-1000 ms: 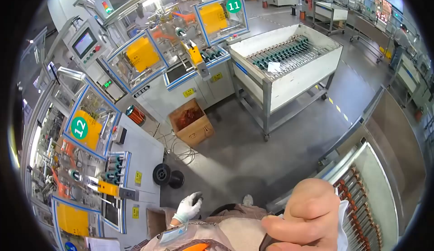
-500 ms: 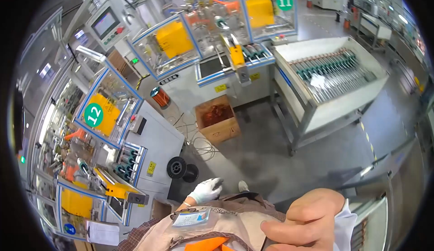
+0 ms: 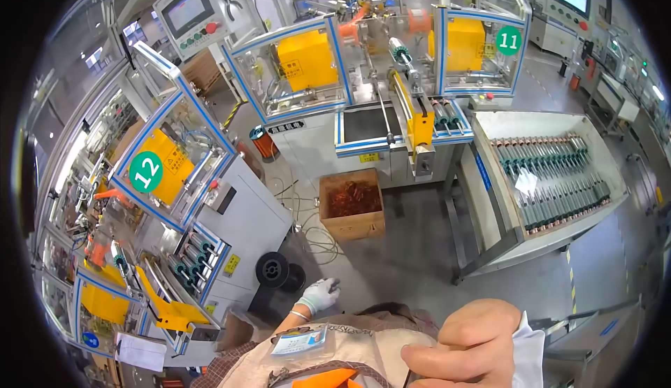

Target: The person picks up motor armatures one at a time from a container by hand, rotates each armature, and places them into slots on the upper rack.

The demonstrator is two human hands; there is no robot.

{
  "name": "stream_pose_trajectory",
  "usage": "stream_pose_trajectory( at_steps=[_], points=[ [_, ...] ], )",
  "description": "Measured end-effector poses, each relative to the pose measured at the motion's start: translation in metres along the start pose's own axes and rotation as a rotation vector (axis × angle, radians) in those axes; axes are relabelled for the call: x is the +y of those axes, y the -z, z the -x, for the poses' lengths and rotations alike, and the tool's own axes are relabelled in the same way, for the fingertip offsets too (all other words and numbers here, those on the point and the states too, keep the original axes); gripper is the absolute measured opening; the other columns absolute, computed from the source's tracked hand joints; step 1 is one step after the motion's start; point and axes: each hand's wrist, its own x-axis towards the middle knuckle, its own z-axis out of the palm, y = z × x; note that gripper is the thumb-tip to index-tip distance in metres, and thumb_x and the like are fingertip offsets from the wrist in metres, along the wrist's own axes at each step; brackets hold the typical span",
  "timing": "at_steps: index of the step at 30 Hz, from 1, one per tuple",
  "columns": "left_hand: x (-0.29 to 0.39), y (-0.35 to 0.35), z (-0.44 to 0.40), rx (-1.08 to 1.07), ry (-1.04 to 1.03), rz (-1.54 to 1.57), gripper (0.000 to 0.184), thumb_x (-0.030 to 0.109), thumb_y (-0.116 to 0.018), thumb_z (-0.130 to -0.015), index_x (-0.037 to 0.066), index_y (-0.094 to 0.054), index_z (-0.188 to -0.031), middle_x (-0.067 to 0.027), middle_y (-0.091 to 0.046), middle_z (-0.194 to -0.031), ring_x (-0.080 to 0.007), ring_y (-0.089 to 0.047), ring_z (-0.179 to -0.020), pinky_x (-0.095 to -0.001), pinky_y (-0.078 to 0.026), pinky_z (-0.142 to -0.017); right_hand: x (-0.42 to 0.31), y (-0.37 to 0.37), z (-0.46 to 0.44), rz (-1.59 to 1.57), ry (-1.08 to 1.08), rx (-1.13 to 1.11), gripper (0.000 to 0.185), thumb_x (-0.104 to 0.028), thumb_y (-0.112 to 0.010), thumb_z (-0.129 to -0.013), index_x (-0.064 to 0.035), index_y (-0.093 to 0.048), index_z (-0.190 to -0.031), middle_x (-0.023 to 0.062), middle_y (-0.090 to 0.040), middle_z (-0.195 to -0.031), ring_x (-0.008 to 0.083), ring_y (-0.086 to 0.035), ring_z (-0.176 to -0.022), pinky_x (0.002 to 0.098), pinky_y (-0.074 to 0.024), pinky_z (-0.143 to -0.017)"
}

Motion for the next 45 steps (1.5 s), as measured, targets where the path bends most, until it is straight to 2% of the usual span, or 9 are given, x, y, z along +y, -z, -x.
stream_pose_trajectory(
  at_steps=[4, 9, 11, 13, 19, 22, 28, 38, 45],
  points=[
    [-0.041, -0.041, -0.021, 0.079, 0.130, 0.061, 0.043, 0.033, -0.050, -0.080, 0.003, -0.055, -0.110, -0.0197, -0.057, -0.109, -0.0342, -0.053, -0.102, -0.0398, -0.042, -0.088, 0.024, 0.035, 0.007, -0.041, -0.024, -0.012, 0.022, 0.007, -0.060, -0.069, -0.0075, -0.044, -0.069, 0.0010, -0.049, -0.059, 0.0101, -0.047, -0.042, 0.0236, -0.0240, -0.041],
    [-0.056, -0.092, 0.008, 0.030, 0.609, 0.329, 0.043, 0.033, -0.050, -0.077, 0.001, -0.059, -0.105, -0.0229, -0.058, -0.107, -0.0350, -0.055, -0.102, -0.0388, -0.043, -0.086, 0.048, 0.090, 0.012, -0.035, -0.018, 0.013, 0.023, 0.008, -0.060, -0.067, -0.0073, -0.044, -0.070, 0.0021, -0.050, -0.061, 0.0094, -0.045, -0.041, 0.0238, -0.0239, -0.041],
    [-0.134, -0.174, 0.012, -0.027, 0.602, 0.431, 0.041, 0.031, -0.052, -0.076, 0.000, -0.060, -0.100, -0.0226, -0.061, -0.098, -0.0340, -0.058, -0.095, -0.0379, -0.045, -0.080, 0.051, 0.119, 0.016, -0.009, -0.029, -0.026, 0.022, 0.009, -0.060, -0.067, -0.0062, -0.044, -0.069, 0.0018, -0.050, -0.068, 0.0096, -0.048, -0.043, 0.0239, -0.0239, -0.041],
    [-0.148, -0.198, 0.014, -0.070, 0.639, 0.395, 0.041, 0.031, -0.052, -0.076, -0.001, -0.060, -0.101, -0.0224, -0.061, -0.097, -0.0336, -0.059, -0.094, -0.0376, -0.045, -0.080, 0.058, 0.136, 0.017, 0.020, 0.023, 0.012, 0.022, 0.010, -0.059, -0.067, -0.0053, -0.044, -0.069, 0.0015, -0.049, -0.074, 0.0097, -0.051, -0.044, 0.0240, -0.0239, -0.041],
    [-0.068, -0.153, -0.004, 0.016, 0.607, 0.333, 0.040, 0.030, -0.052, -0.076, -0.001, -0.059, -0.101, -0.0220, -0.062, -0.095, -0.0323, -0.059, -0.092, -0.0366, -0.045, -0.078, 0.076, 0.157, 0.025, 0.021, 0.052, 0.094, 0.023, 0.011, -0.059, -0.066, -0.0053, -0.043, -0.068, 0.0008, -0.049, -0.080, 0.0103, -0.052, -0.045, 0.0242, -0.0233, -0.041],
    [0.001, -0.105, -0.022, 0.074, 0.589, 0.526, 0.041, 0.030, -0.051, -0.077, -0.001, -0.058, -0.103, -0.0220, -0.060, -0.101, -0.0325, -0.057, -0.098, -0.0364, -0.044, -0.083, 0.082, 0.155, 0.030, -0.011, 0.042, 0.121, 0.024, 0.012, -0.059, -0.066, -0.0053, -0.043, -0.068, 0.0002, -0.049, -0.079, 0.0102, -0.052, -0.045, 0.0245, -0.0229, -0.041],
    [-0.027, -0.127, -0.050, 0.146, 0.510, 0.544, 0.042, 0.031, -0.052, -0.078, 0.001, -0.058, -0.107, -0.0221, -0.060, -0.103, -0.0330, -0.056, -0.101, -0.0360, -0.043, -0.087, 0.086, 0.145, 0.036, -0.082, -0.017, 0.072, 0.025, 0.014, -0.059, -0.064, -0.0051, -0.043, -0.068, -0.0006, -0.049, -0.079, 0.0102, -0.052, -0.045, 0.0245, -0.0230, -0.041],
    [-0.154, -0.203, -0.024, -0.029, 0.788, 0.455, 0.047, 0.031, -0.051, -0.073, 0.003, -0.058, -0.110, -0.0194, -0.057, -0.113, -0.0331, -0.053, -0.108, -0.0362, -0.042, -0.091, 0.092, 0.113, 0.036, -0.061, 0.042, 0.151, 0.026, 0.007, -0.058, -0.072, -0.0070, -0.038, -0.062, -0.0001, -0.046, -0.074, 0.0105, -0.050, -0.041, 0.0243, -0.0232, -0.043],
    [-0.079, -0.141, -0.031, 0.049, 0.709, 0.545, 0.041, 0.030, -0.052, -0.074, 0.001, -0.061, -0.101, -0.0183, -0.063, -0.095, -0.0298, -0.060, -0.093, -0.0352, -0.045, -0.081, 0.094, 0.101, 0.035, -0.076, -0.009, 0.079, 0.024, 0.005, -0.058, -0.073, -0.0067, -0.040, -0.063, 0.0000, -0.047, -0.076, 0.0102, -0.051, -0.043, 0.0245, -0.0235, -0.042]
  ],
)
